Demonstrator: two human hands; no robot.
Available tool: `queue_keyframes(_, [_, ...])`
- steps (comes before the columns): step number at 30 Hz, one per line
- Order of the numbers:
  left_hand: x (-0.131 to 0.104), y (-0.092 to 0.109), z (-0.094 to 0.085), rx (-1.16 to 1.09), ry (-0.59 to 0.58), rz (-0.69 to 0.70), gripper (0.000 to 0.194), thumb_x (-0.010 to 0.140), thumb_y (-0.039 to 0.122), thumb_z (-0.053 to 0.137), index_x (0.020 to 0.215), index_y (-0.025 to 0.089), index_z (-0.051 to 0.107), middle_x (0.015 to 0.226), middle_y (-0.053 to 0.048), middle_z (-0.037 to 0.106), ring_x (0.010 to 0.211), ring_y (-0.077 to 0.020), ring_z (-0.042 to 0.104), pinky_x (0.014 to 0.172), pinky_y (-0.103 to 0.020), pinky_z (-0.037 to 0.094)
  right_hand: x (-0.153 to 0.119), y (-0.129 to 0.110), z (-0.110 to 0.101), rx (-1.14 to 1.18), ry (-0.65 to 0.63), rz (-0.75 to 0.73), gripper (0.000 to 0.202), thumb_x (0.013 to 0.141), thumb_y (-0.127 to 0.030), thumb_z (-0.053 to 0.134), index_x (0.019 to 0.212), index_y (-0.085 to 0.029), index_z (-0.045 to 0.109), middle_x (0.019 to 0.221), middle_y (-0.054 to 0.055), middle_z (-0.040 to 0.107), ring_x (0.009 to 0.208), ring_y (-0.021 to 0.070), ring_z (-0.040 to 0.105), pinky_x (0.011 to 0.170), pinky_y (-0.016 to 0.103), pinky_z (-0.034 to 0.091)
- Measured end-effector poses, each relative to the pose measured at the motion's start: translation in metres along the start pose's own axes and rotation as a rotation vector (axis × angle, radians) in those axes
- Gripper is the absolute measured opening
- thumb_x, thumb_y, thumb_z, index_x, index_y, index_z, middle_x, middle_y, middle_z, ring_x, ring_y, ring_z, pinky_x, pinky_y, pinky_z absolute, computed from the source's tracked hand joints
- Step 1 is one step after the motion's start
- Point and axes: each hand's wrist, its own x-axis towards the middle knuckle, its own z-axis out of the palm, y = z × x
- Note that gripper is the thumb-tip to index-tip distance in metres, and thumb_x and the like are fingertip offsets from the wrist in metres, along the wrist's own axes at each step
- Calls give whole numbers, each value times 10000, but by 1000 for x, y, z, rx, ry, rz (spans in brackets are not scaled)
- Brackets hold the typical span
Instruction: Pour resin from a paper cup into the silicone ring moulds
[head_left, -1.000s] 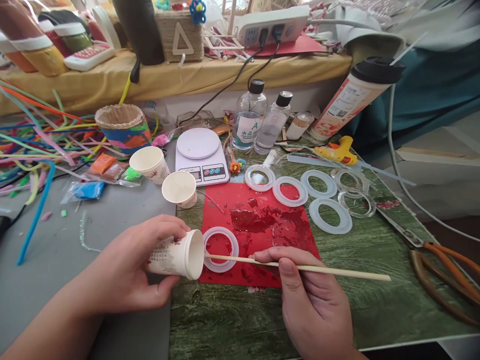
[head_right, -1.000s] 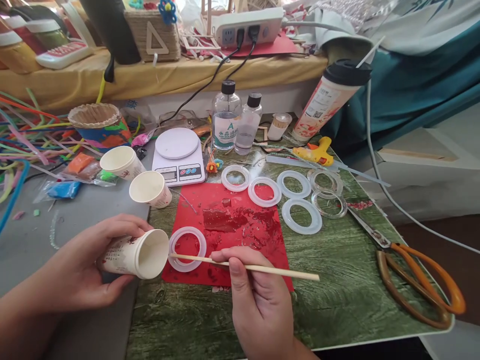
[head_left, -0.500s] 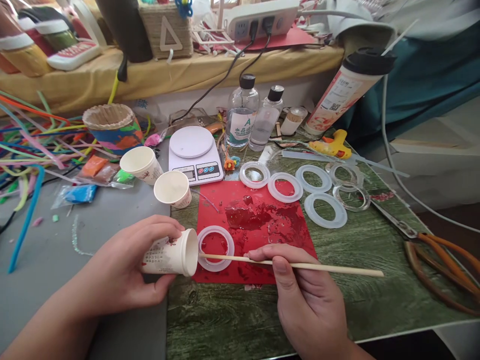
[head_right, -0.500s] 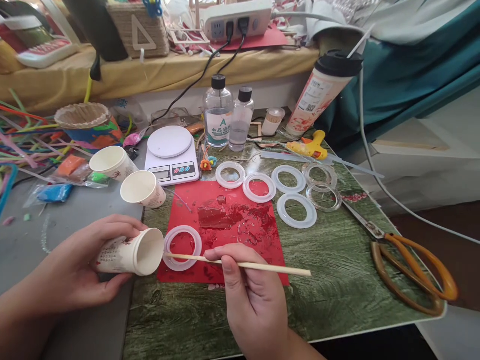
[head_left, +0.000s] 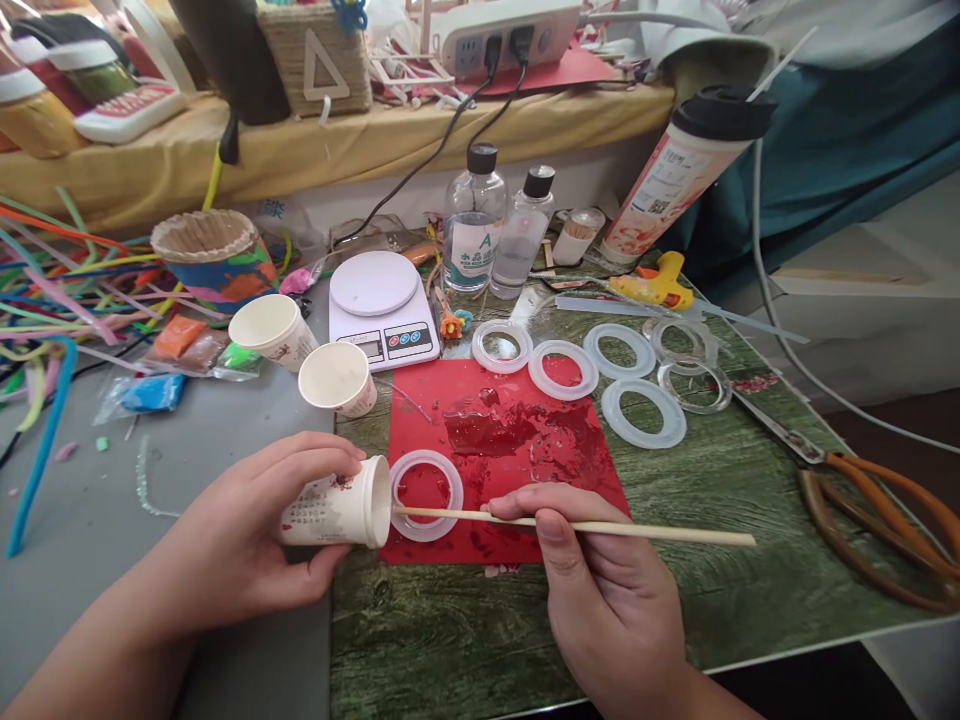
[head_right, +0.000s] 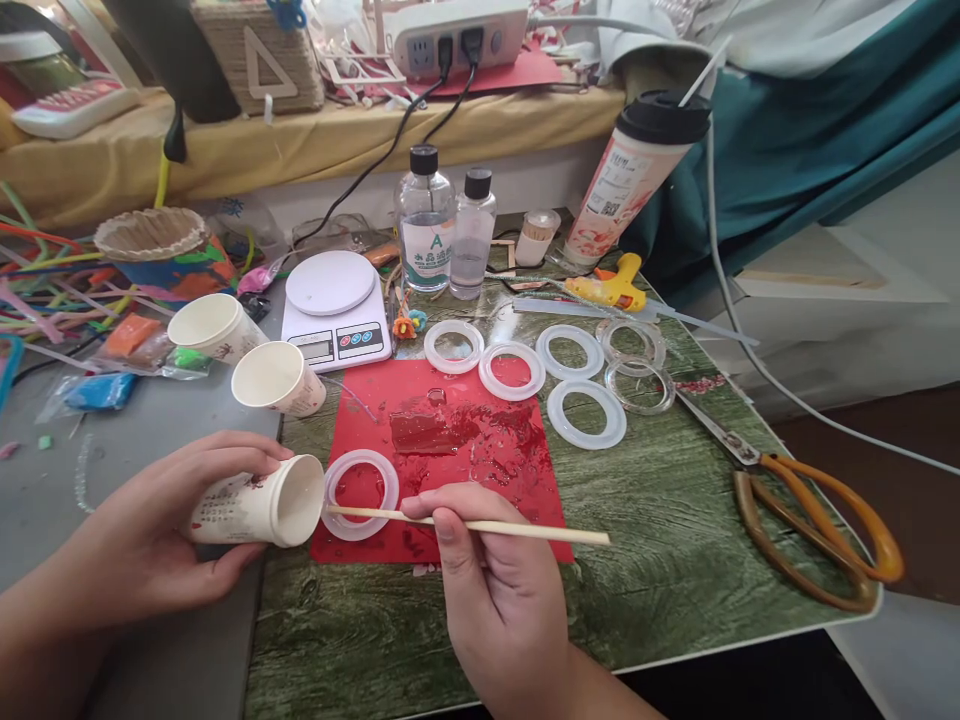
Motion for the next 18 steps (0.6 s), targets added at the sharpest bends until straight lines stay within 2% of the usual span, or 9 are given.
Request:
queue_keyframes(4, [1, -1, 0, 3, 6, 20, 540, 983, 212, 762, 1489, 369, 655, 1393, -64, 847, 1239, -265, 872, 1069, -352, 706, 1, 0, 0, 2, 1, 5, 182, 1239, -320, 714, 1190, -330, 889, 1023, -7, 956, 913, 182, 946, 856, 278, 800])
queue_keyframes(11, [0, -2, 0, 0, 12, 6, 562, 963, 220, 763, 1494, 371, 659, 1389, -67, 852, 1224, -275, 874, 1063, -370, 715, 0, 2, -1, 14, 9, -5, 172, 1223, -269, 726, 1206, -323, 888, 1033, -15, 955, 935, 155, 945, 891, 232, 785])
queue_keyframes(18, [1, 2, -1, 11, 30, 20, 519, 981, 208, 743, 1478, 345, 676, 1380, -61, 852, 1210, -269, 884, 1045, -370, 738, -2, 4, 0, 9, 11, -6, 167, 1214, -267, 736, 1209, -325, 893, 1022, 2, 954, 921, 185, 948, 869, 275, 801])
